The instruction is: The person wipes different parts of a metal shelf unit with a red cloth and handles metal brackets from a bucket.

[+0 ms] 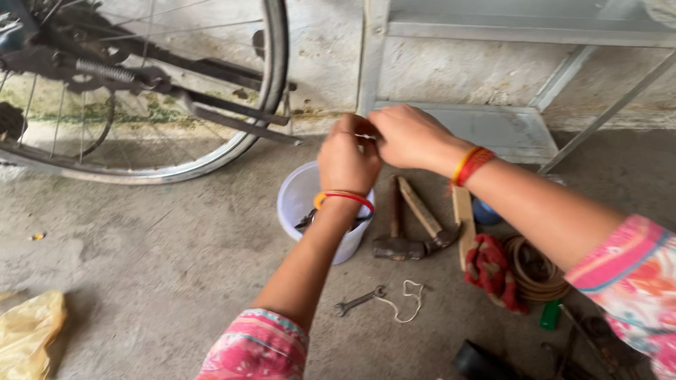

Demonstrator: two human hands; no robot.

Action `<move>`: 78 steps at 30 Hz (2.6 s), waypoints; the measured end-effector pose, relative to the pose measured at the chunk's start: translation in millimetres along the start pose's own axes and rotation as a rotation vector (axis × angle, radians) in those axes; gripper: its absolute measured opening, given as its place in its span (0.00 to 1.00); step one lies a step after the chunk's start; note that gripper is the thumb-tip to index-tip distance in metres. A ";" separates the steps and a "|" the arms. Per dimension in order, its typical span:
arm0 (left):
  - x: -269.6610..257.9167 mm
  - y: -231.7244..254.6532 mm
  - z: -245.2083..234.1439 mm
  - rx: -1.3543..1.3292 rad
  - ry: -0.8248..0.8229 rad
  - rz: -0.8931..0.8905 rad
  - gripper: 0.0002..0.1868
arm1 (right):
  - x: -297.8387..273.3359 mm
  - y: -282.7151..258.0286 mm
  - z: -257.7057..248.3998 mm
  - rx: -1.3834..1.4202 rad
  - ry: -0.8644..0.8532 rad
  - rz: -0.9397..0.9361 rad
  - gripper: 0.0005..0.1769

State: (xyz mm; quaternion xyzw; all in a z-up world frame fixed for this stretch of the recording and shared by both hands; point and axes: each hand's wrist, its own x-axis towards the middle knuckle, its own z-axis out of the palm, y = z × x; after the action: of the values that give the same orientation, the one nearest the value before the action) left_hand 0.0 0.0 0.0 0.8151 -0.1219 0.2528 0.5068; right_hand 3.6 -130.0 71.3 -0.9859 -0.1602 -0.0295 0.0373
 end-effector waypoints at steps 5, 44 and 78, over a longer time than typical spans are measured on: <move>-18.7 28.1 61.9 -0.005 -0.086 0.014 0.11 | -34.6 74.8 27.5 0.182 0.067 0.028 0.12; -162.7 -46.9 257.7 0.097 -0.537 -0.373 0.15 | -130.5 196.6 222.2 0.349 -0.185 0.448 0.13; -39.7 26.1 179.5 -0.970 -0.213 -1.002 0.37 | -50.1 129.0 138.4 1.263 0.635 0.088 0.26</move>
State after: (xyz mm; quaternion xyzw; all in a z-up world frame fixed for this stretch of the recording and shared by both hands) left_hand 6.5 -173.6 -65.6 0.4755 0.1204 -0.1751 0.8537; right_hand 3.5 -256.3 -78.2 -0.7251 -0.0879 -0.2155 0.6481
